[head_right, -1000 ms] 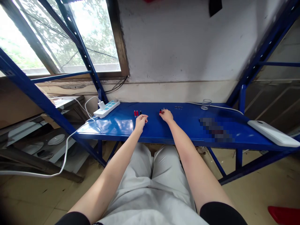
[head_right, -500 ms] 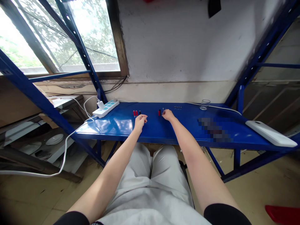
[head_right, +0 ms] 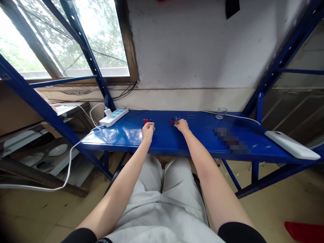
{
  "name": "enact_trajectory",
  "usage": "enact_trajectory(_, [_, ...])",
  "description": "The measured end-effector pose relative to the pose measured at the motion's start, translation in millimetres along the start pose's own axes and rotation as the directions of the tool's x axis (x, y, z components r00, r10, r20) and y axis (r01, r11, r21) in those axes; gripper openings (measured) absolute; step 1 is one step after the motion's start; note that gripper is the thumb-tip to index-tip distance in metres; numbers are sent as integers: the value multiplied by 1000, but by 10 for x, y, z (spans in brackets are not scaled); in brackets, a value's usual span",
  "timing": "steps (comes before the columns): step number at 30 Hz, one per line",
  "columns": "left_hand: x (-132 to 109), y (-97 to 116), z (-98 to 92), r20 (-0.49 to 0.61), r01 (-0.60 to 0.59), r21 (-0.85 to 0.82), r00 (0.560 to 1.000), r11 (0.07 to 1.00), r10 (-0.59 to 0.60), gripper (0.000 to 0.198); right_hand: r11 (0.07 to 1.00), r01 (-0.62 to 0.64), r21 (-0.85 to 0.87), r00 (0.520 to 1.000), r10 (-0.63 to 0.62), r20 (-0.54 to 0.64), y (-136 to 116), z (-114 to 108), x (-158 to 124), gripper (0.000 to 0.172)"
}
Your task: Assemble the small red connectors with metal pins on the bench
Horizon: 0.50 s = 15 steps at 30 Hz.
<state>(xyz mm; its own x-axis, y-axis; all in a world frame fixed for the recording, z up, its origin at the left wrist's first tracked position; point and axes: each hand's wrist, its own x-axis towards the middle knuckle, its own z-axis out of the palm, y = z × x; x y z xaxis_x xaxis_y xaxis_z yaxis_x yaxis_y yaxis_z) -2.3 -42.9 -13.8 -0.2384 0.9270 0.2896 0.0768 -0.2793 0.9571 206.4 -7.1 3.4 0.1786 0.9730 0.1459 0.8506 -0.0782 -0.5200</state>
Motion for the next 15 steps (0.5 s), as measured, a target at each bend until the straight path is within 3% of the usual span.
enact_trajectory(3, [49, 16, -142, -101, 9, 88, 995, 996, 0, 21, 998, 38, -54, 999, -37, 26, 40, -45, -88, 26])
enact_trajectory(5, [64, 68, -264, -107, -6, 199, 994, 980, 28, 23, 995, 43, -87, 999, -43, 4, 50, -70, -196, 25])
enact_trajectory(7, [48, 148, -358, -59, -51, 381, 995, 923, 79, 28, 996, 28, -90, 998, -33, -50, 13, -88, -326, 19])
enact_trajectory(10, [-30, 266, -361, 73, -129, 671, 991, 731, 108, 40, 996, 88, -31, 983, -92, -161, -154, -91, -510, 18])
enact_trajectory(12, [-90, 307, -278, 176, -199, 781, 980, 592, 97, 49, 975, 220, 36, 942, -203, -267, -308, -63, -598, 20])
enact_trajectory(15, [-131, 300, -121, 255, -243, 836, 966, 493, 45, 60, 904, 421, 70, 834, -355, -423, -496, 32, -677, 25])
